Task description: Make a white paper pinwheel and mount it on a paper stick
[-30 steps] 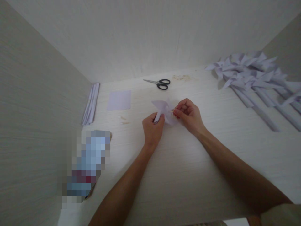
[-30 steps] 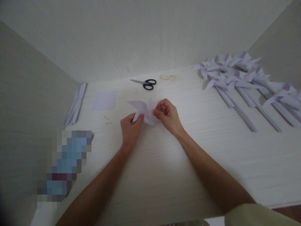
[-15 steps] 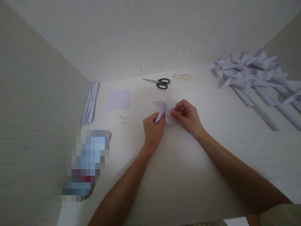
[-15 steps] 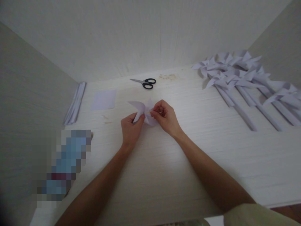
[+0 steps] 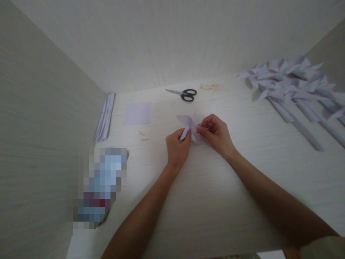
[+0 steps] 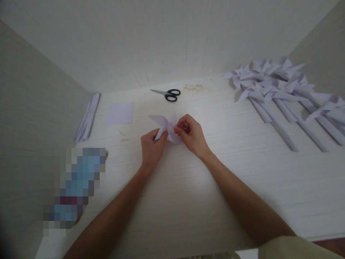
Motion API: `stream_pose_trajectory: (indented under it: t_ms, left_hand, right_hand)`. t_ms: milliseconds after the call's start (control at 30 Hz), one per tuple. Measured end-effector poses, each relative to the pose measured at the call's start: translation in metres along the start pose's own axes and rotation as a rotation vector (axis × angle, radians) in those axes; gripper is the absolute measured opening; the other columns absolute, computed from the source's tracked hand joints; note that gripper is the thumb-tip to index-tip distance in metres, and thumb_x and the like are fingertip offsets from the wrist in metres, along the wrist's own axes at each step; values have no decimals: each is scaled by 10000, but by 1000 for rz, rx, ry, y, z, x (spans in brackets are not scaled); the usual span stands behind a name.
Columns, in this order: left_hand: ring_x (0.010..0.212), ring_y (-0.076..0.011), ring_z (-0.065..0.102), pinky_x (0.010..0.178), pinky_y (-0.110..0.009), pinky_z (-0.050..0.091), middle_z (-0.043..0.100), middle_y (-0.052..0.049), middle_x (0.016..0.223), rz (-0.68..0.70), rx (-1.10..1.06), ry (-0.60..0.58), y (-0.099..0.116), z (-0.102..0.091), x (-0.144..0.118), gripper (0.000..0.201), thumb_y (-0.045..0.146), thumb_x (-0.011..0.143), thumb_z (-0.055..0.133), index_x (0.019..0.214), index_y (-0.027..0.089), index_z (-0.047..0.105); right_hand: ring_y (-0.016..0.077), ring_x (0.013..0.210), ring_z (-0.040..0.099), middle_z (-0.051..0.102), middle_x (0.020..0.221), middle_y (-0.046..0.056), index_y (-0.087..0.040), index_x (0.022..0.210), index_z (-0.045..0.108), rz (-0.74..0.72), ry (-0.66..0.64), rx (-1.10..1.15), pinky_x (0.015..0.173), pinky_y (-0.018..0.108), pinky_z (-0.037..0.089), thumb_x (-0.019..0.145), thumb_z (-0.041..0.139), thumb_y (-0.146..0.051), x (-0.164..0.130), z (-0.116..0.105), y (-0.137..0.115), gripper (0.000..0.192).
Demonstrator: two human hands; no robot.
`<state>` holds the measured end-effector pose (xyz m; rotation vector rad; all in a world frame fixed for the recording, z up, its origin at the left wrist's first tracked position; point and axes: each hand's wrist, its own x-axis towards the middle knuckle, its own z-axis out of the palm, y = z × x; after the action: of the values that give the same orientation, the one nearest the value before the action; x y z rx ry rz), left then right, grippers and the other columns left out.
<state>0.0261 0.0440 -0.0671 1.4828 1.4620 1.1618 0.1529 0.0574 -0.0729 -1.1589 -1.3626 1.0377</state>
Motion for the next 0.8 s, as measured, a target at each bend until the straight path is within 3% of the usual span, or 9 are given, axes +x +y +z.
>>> stream_pose_trajectory:
  t_ms: [267, 600, 800]
  left_hand:
    - [509, -79, 400, 516, -198, 341, 478, 29, 518, 10, 15, 5, 0, -1, 0, 216, 268, 708, 460, 618, 137, 606]
    - [531, -85, 411, 535, -202, 343, 484, 21, 530, 34, 47, -25, 0, 1, -1, 213, 242, 712, 446, 590, 131, 581]
    - [527, -83, 430, 517, -194, 345, 510, 24, 550, 36, 24, -59, -2, 1, 0, 181, 213, 700, 450, 684, 129, 609]
  right_hand:
    - [85, 468, 449, 478, 545, -49, -207, 674, 428, -8, 4, -26, 424, 217, 349, 693, 546, -210, 0, 1, 2, 119]
    - [104, 484, 495, 519, 563, -44, -216, 764, 423, -143, 132, -340, 448, 228, 357, 716, 516, -215, -8, 5, -1, 106]
    - [105, 475, 501, 533, 559, -43, -214, 758, 422, -123, 133, -337, 452, 229, 372, 707, 513, -203, -6, 5, -1, 105]
